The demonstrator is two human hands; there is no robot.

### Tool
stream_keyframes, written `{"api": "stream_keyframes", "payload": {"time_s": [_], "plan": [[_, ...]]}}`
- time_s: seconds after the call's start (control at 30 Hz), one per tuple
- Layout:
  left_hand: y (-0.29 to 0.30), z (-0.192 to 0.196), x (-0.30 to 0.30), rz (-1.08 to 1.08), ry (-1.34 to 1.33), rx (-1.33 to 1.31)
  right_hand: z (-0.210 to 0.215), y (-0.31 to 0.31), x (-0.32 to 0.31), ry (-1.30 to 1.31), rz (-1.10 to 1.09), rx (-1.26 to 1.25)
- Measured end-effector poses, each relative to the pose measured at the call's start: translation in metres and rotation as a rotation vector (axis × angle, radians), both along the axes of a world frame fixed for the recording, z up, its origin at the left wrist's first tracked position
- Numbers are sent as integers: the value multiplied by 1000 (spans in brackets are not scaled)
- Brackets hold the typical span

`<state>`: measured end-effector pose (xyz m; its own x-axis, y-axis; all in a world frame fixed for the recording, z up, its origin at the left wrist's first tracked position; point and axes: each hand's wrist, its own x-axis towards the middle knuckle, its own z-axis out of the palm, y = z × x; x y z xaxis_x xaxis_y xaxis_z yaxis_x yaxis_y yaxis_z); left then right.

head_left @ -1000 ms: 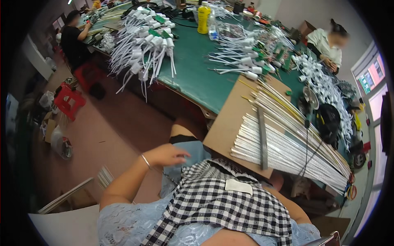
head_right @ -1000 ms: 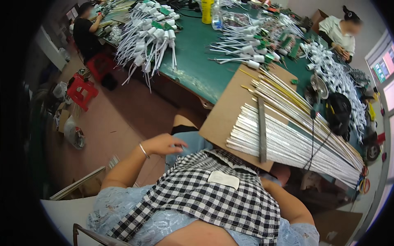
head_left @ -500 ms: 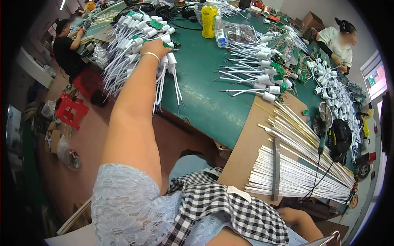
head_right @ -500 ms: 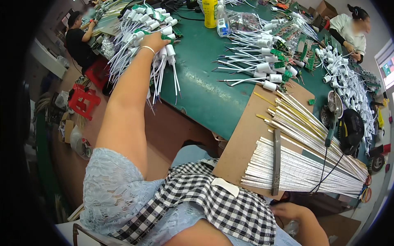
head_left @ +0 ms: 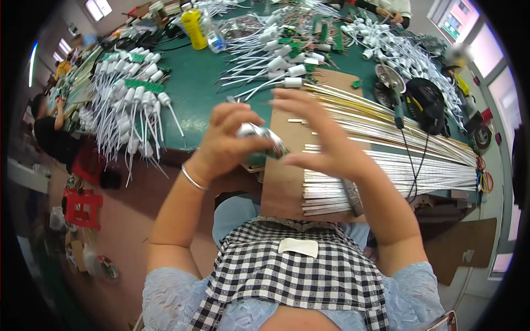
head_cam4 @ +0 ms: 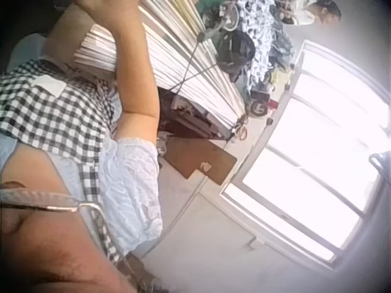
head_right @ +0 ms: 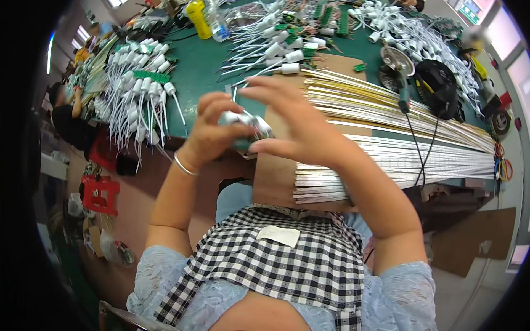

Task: The person assembles electronic components by inserting white plastic connectors into a green circuit board. They repeatedly pick up connectors from a pile on the table, align them with the board, and press them into place. The person handles the board and connectors by hand, occasionally adjusting the position of the board on the work surface.

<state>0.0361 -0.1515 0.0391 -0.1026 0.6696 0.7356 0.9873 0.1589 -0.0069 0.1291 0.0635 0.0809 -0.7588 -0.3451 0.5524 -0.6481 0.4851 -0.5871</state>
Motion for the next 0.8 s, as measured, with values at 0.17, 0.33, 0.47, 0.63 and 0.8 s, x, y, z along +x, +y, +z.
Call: {"api": "stream_keyframes", "payload": {"time_s": [0.17,0.33,0.47,0.63,0.8], "plan": [[30,-39,21,1,-302,322,-44,1,-12,-608,200,-260],[38,-62,6,-69,-617,36,-61,15,-4,-431,123,-140],[35,-68,9,-131,-806,49,-48,12,10,-619,-33,-90],[35,-59,8,-210,-595,-70,-69,16,20,-617,53,-116],[39,-57,13,-241,-419,-124,-77,13,27,-647,-6,-151]]}}
